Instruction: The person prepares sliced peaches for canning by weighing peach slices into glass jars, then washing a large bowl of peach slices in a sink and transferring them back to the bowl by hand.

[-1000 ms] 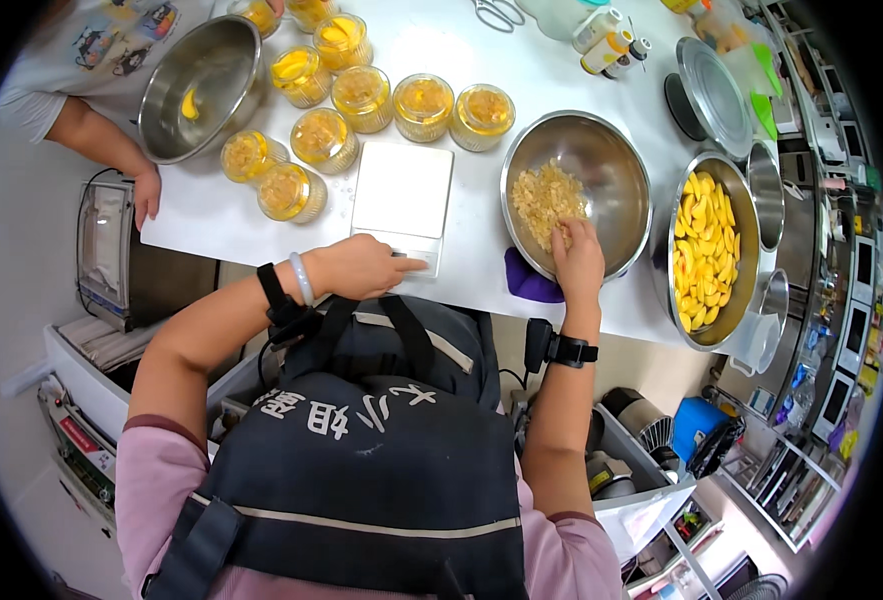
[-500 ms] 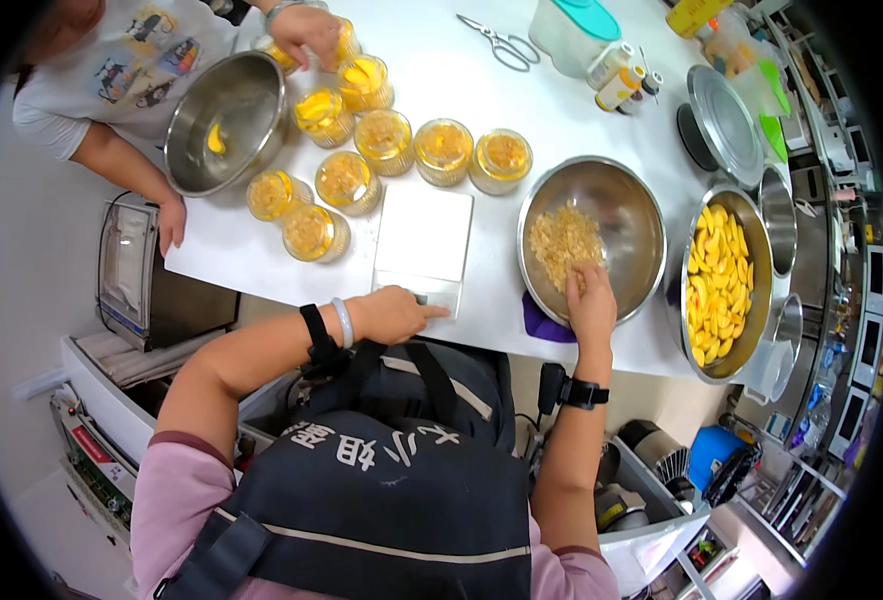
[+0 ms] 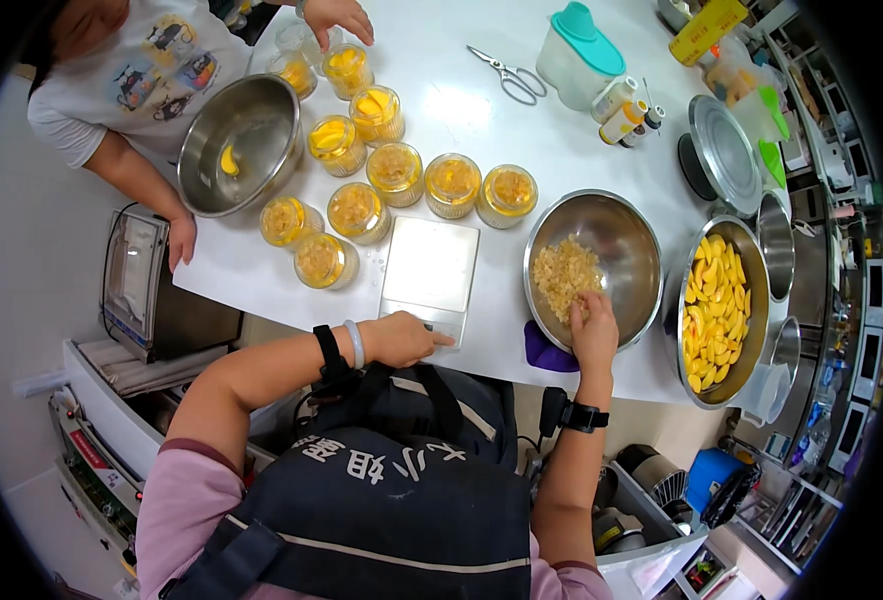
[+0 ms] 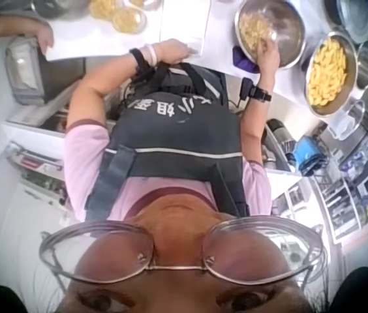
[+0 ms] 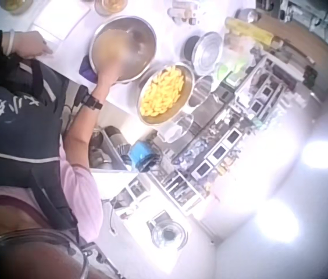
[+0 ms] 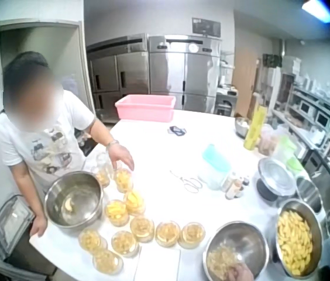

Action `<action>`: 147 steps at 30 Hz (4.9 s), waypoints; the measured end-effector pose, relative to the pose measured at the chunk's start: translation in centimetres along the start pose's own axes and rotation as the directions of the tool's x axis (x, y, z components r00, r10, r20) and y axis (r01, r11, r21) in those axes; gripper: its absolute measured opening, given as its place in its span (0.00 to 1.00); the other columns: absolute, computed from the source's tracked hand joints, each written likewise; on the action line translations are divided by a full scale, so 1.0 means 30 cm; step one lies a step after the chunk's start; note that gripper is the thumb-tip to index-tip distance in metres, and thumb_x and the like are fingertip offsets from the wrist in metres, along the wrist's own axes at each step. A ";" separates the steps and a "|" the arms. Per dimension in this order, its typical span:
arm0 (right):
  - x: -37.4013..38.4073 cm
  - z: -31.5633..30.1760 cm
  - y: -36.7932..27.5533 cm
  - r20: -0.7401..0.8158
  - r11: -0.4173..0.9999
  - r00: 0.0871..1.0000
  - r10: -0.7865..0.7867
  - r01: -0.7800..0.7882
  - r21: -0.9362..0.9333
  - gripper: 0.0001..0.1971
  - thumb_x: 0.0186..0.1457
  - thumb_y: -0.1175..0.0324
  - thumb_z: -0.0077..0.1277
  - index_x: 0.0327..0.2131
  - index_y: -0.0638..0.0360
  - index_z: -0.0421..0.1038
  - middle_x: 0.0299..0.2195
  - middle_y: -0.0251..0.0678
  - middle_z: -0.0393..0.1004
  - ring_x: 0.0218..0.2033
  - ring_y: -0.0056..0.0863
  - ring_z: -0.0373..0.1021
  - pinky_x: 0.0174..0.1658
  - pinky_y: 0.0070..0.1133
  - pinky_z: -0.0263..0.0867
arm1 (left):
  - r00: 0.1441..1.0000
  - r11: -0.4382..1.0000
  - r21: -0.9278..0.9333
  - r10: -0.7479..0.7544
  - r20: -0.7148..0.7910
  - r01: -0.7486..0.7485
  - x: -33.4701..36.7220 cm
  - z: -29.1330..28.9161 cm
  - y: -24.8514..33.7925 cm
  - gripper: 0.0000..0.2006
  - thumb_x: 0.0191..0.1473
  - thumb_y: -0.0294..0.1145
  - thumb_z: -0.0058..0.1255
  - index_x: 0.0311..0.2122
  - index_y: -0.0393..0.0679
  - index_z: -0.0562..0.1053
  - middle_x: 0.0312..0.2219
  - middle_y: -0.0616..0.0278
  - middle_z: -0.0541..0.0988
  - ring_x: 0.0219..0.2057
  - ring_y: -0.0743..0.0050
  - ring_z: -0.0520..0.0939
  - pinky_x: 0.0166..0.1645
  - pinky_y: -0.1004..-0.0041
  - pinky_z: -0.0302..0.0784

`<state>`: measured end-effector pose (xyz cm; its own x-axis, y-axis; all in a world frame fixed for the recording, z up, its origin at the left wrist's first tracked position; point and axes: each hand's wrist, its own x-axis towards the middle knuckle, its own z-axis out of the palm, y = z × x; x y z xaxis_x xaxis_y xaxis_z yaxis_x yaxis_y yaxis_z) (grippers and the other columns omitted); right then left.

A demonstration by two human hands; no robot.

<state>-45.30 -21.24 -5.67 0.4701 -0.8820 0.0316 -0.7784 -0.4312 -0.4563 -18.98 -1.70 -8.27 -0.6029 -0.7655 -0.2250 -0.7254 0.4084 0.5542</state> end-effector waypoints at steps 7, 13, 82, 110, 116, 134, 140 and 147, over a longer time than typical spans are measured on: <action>-0.003 0.000 -0.008 0.023 1.000 1.000 0.017 -0.017 0.000 0.09 0.49 0.69 0.50 0.35 0.58 0.71 0.36 0.39 0.71 0.35 0.38 0.70 0.37 0.29 0.65 | 1.000 1.000 -0.004 -0.009 0.014 0.009 0.016 0.013 -0.010 0.07 0.39 0.30 0.48 0.23 0.40 0.76 0.47 0.65 0.74 0.27 0.56 0.79 0.29 0.63 0.75; -0.001 -0.003 -0.005 -0.001 1.000 1.000 -0.024 0.024 -0.012 0.09 0.50 0.68 0.50 0.35 0.59 0.71 0.36 0.40 0.70 0.34 0.40 0.70 0.37 0.30 0.65 | 0.991 0.998 0.010 -0.062 0.117 0.061 0.011 -0.005 -0.006 0.08 0.40 0.31 0.49 0.27 0.42 0.77 0.45 0.65 0.74 0.28 0.57 0.79 0.30 0.63 0.75; 0.058 -0.024 -0.024 0.029 0.972 0.971 0.236 -0.236 -0.005 0.08 0.49 0.76 0.48 0.35 0.65 0.68 0.36 0.45 0.69 0.35 0.43 0.67 0.38 0.29 0.64 | 0.333 0.405 0.017 -0.727 -0.600 0.914 -0.310 -0.973 -1.196 0.07 0.44 0.30 0.53 0.30 0.43 0.70 0.38 0.52 0.66 0.34 0.51 0.75 0.39 0.64 0.72; 0.051 -0.038 -0.060 -0.073 0.993 0.996 0.042 -0.034 0.110 0.09 0.49 0.70 0.50 0.35 0.60 0.70 0.37 0.40 0.71 0.36 0.41 0.69 0.40 0.28 0.65 | 0.906 0.978 0.203 0.038 -0.422 0.053 -0.079 -0.375 -0.015 0.10 0.40 0.26 0.45 0.33 0.43 0.68 0.25 0.63 0.68 0.29 0.67 0.71 0.32 0.70 0.66; 0.026 -0.029 -0.057 -0.099 0.989 0.995 0.000 0.014 0.144 0.09 0.49 0.70 0.51 0.35 0.60 0.71 0.37 0.39 0.71 0.37 0.40 0.69 0.40 0.27 0.65 | 0.897 0.953 0.235 -0.075 -0.436 0.194 -0.060 -0.283 -0.020 0.11 0.41 0.26 0.45 0.35 0.43 0.69 0.27 0.63 0.69 0.30 0.66 0.72 0.34 0.70 0.66; -0.016 -0.034 -0.054 -0.046 0.987 0.997 -0.058 0.065 0.147 0.09 0.49 0.70 0.51 0.35 0.59 0.71 0.36 0.39 0.72 0.36 0.39 0.70 0.38 0.27 0.66 | 0.985 0.986 0.012 -0.167 0.035 0.167 -0.059 0.011 0.058 0.32 0.47 0.29 0.44 0.60 0.43 0.52 0.16 0.54 0.73 0.19 0.58 0.76 0.25 0.64 0.72; -0.033 -0.028 -0.050 -0.047 0.988 0.996 -0.070 0.076 0.131 0.08 0.49 0.70 0.51 0.35 0.59 0.72 0.36 0.37 0.72 0.35 0.38 0.70 0.38 0.26 0.66 | 0.967 0.969 -0.006 -0.247 0.066 0.248 -0.028 0.020 0.075 0.32 0.49 0.29 0.42 0.60 0.39 0.51 0.16 0.54 0.74 0.18 0.56 0.76 0.25 0.63 0.72; -0.035 -0.031 -0.047 -0.031 0.992 0.998 -0.050 0.053 0.117 0.09 0.49 0.69 0.51 0.35 0.59 0.72 0.37 0.37 0.72 0.35 0.38 0.71 0.37 0.26 0.66 | 0.956 0.965 -0.009 -0.260 0.137 0.264 -0.015 0.007 0.113 0.29 0.48 0.28 0.42 0.57 0.30 0.54 0.21 0.49 0.76 0.18 0.57 0.76 0.25 0.64 0.72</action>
<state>-45.08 -19.86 -4.23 0.4951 -0.8650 0.0819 -0.6983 -0.4522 -0.5549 -21.24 0.14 -6.46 -0.4330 -0.7697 -0.4691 -0.8556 0.1873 0.4825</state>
